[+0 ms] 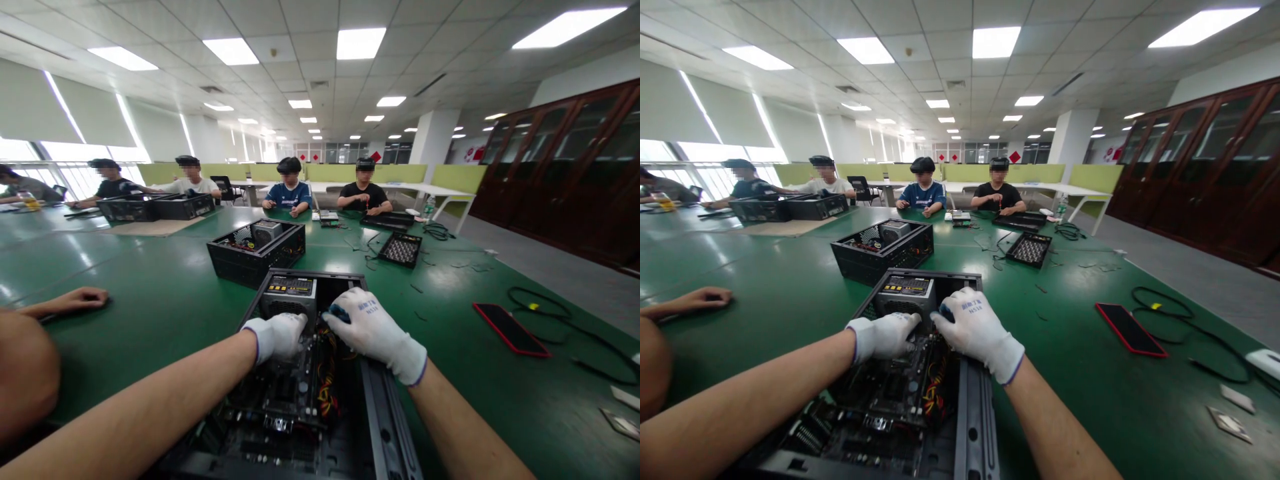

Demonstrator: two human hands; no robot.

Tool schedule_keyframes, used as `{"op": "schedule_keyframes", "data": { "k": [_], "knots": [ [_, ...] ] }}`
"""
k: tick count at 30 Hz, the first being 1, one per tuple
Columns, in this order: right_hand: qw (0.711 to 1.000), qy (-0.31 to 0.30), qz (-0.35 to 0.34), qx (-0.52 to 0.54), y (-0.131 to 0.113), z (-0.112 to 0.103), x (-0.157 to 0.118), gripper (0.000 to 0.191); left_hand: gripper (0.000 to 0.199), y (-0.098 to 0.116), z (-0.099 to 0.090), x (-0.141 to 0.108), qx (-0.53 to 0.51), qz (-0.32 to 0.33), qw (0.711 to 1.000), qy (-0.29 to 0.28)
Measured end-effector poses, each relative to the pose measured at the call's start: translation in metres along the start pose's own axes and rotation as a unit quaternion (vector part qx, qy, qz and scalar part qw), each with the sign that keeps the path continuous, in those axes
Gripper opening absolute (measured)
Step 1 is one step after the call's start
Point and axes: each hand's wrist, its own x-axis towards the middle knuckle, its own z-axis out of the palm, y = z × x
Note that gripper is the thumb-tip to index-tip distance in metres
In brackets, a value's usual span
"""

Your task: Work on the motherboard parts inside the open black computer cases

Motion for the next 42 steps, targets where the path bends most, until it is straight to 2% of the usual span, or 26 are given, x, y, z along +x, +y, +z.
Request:
{"op": "schedule_keyframes", "data": {
  "k": [11,23,34,42],
  "knots": [
    [1.0,0.0,-0.004,0.026,0.0,-0.002,-0.001,0.035,0.042,0.002,-0.002,0.004,0.034,0.013,0.999,-0.017],
    [0.999,0.005,-0.018,0.027,0.005,0.001,0.0,0.037,0.048,-0.002,-0.003,0.012,0.031,-0.023,0.999,-0.028],
    [0.999,0.02,-0.02,0.045,0.006,0.0,-0.001,0.039,0.05,0.004,0.0,0.012,0.074,-0.03,0.993,-0.082],
    [0.988,0.034,-0.031,0.151,0.02,-0.001,-0.006,0.038,0.039,0.009,-0.001,0.006,0.092,-0.029,0.991,-0.097]
  ]
}}
